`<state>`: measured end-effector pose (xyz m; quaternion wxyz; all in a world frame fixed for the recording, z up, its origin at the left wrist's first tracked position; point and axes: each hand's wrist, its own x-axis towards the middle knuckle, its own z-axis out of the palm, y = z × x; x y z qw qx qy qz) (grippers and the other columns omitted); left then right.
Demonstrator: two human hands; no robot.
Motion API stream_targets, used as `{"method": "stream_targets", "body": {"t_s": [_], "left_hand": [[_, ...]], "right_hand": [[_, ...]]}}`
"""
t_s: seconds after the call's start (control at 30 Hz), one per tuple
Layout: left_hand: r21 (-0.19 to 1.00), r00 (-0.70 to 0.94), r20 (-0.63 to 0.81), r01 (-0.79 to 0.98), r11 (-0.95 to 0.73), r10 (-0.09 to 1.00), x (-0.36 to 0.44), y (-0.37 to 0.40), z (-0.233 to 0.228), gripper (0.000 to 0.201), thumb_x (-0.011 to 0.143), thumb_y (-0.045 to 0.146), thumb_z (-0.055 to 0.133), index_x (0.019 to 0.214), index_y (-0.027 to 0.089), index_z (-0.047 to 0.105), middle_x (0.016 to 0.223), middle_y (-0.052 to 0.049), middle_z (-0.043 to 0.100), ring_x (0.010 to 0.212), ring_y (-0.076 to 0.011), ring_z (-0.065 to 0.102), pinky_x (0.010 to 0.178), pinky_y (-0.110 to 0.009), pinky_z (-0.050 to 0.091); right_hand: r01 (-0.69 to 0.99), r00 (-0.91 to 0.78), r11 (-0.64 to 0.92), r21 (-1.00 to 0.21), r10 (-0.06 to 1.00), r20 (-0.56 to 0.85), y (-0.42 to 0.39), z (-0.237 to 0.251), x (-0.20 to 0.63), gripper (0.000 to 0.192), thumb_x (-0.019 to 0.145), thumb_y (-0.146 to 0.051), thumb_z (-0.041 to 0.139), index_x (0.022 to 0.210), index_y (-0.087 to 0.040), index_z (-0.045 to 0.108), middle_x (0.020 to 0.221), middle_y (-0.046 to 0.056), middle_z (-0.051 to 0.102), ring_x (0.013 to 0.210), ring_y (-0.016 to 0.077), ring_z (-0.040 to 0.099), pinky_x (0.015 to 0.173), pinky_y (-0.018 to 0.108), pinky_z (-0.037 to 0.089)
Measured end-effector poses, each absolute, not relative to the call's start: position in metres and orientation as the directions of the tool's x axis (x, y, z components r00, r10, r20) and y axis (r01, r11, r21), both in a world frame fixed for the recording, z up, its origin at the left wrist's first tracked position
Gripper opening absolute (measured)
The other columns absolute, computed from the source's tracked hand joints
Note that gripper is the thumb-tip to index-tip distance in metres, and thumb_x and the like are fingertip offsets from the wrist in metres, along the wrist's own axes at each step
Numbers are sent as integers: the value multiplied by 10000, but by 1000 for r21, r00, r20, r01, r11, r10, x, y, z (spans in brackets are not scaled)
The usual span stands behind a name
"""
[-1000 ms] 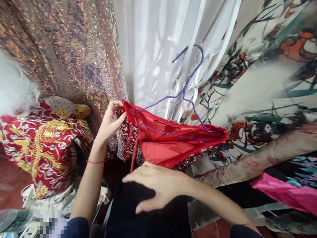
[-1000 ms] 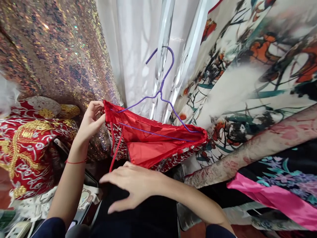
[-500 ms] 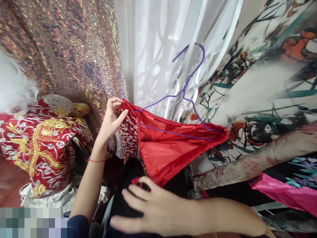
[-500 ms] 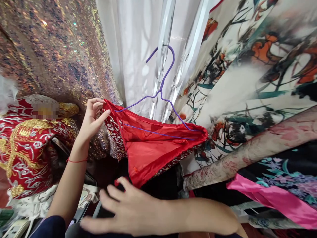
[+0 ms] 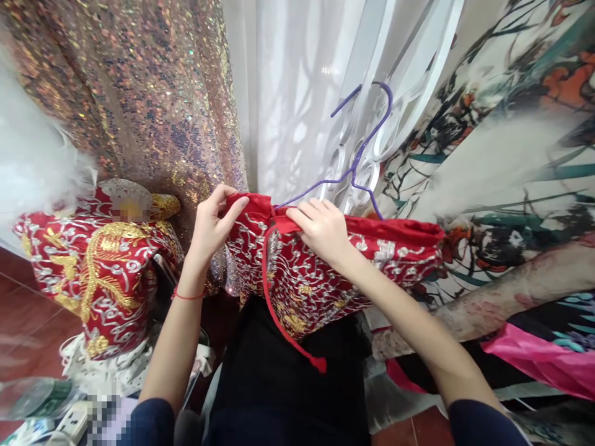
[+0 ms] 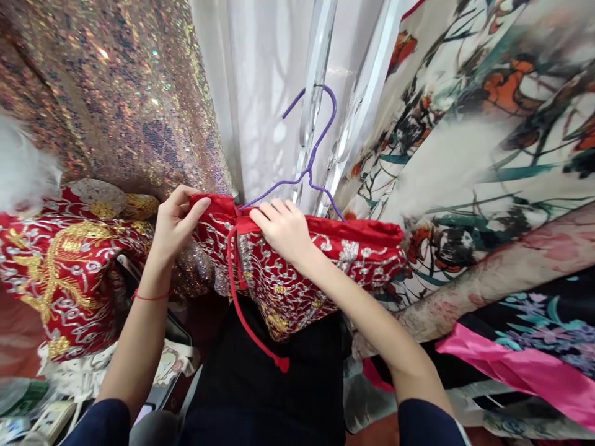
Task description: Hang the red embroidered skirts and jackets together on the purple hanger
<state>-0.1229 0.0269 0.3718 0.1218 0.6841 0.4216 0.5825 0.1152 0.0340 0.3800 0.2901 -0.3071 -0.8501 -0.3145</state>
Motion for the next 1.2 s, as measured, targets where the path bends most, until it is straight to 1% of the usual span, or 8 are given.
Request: {"method": "stream_targets", "body": {"t_s": [0.23, 0.37, 0.6, 0.8, 0.9, 0.97, 1.1, 1.2], "left_hand": [[671, -127, 721, 376, -640, 681, -110, 31, 360, 384, 943, 602, 538, 843, 233, 498, 670, 42, 420, 541, -91, 362, 505, -244, 314], [662, -90, 720, 384, -643, 688, -109, 37, 365, 355, 951, 584, 534, 882, 235, 526, 713, 32, 481, 572, -97, 415, 551, -255, 356], [331, 428, 655, 578, -746, 623, -111, 41, 397, 476, 755, 615, 762, 1009, 219, 696, 882, -29, 677, 753, -157, 592, 710, -281, 448], [258, 346, 731, 657, -708, 587, -93, 52, 386, 276, 882, 443, 653, 731, 216, 698, 619, 26, 471, 564, -122, 429, 552, -282, 298], [316, 311, 735, 628, -711, 602, -89, 51, 381, 244, 882, 414, 654, 741, 219, 698, 637, 25, 482, 585, -126, 439, 566, -289, 307], [342, 296, 736, 614, -712, 609, -88, 51, 379, 233, 868, 432, 683, 765, 226, 712, 646, 29, 487, 589, -125, 436, 574, -292, 320], [367, 289, 741, 582, -726, 607, -90, 54, 376, 232, 862, 445, 705, 780, 229, 724, 653, 33, 495, 590, -122, 434, 588, -298, 344], [372, 284, 748, 569, -733, 600, -89, 55, 375, 228, 866, 448, 706, 801, 230, 732, 654, 33, 497, 592, -120, 433, 581, -295, 338]], "right_hand": [[699, -634, 599, 390, 267, 726, 62, 398, 124, 303, 1028, -157, 405, 998, -275, 683, 1079, 49, 695, 1006, 205, 525, 853, 402, 341], [605, -742, 694, 390, 313, 593, 71, 403, 125, 351, 1056, -159, 325, 1098, -272, 655, 867, 17, 671, 885, 166, 516, 911, 399, 358], [581, -769, 707, 402, 315, 557, 80, 408, 118, 356, 1075, -254, 344, 927, -222, 666, 728, 7, 613, 747, 149, 472, 808, 343, 363], [674, -638, 658, 334, 291, 713, 61, 404, 113, 309, 1053, -367, 405, 998, -221, 672, 904, 56, 674, 915, 202, 572, 927, 433, 383], [810, -247, 569, 146, 105, 963, 24, 364, 102, 129, 969, -271, 561, 1028, -232, 669, 1052, 100, 700, 1046, 268, 605, 964, 493, 386], [784, 24, 618, -61, 68, 997, -3, 319, 89, 91, 912, -181, 603, 981, -223, 646, 876, 75, 703, 869, 235, 647, 857, 431, 460], [540, 245, 540, -646, 633, 734, -30, 228, 64, 157, 974, -225, 481, 931, -195, 628, 785, 76, 709, 631, 169, 639, 604, 289, 504], [384, 346, 356, -852, 800, 490, -25, 196, 54, 302, 1010, -358, 394, 984, -165, 624, 952, 157, 745, 859, 215, 722, 758, 325, 561]]}}
